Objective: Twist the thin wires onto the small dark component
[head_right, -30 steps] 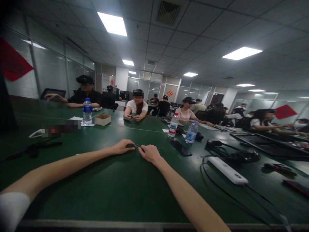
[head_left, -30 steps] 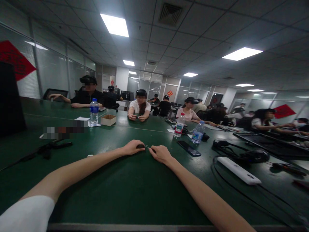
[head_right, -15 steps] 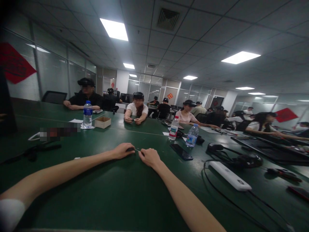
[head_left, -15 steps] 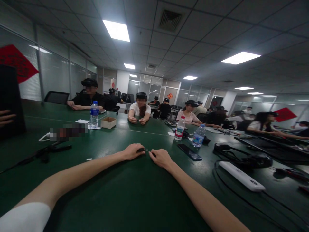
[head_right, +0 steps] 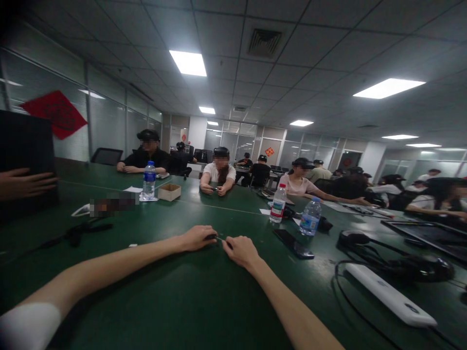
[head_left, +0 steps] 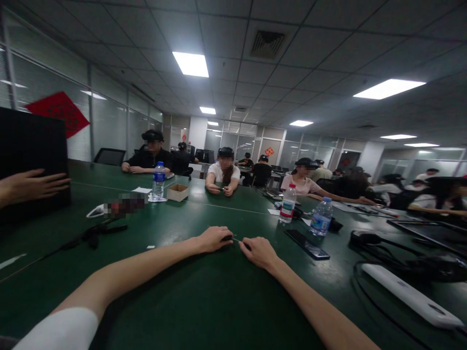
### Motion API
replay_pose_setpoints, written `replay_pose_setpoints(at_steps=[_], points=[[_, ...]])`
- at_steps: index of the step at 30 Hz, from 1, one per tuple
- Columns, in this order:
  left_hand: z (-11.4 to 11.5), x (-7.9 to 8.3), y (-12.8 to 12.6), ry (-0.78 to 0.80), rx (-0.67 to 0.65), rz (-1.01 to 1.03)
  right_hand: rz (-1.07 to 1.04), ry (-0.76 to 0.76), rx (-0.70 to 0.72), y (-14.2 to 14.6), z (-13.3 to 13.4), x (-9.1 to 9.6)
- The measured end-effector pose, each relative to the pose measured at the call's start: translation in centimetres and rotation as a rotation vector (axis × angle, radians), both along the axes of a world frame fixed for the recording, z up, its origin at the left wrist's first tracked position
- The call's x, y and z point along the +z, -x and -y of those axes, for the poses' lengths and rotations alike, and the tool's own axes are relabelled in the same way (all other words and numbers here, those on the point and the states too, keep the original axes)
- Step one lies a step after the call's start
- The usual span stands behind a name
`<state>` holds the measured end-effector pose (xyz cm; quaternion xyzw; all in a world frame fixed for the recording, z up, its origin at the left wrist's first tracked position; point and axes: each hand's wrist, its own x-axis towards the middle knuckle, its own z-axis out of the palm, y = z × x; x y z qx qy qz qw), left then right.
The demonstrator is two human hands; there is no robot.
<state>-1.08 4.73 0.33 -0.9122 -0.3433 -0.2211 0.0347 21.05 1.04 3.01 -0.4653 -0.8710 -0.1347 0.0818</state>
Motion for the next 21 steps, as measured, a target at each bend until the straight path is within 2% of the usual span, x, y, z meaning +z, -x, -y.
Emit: replay_pose_setpoints(at_steps=[7,11,21], points=[[0.9,0.9,-0.3,-0.057,0.051,-0.152,-0.005,-0.033,0.091,-0.3,-0.1,0.0],[1.2,1.0,-0.7,-0.065,0.094,-0.217,0.016,-0.075,0.076,-0.2,0.0,0.0],[1.5,1.2,-0.9,-0.059,0.219,-0.24,0.033,-0.066,0.101,0.0,0.1,0.4]])
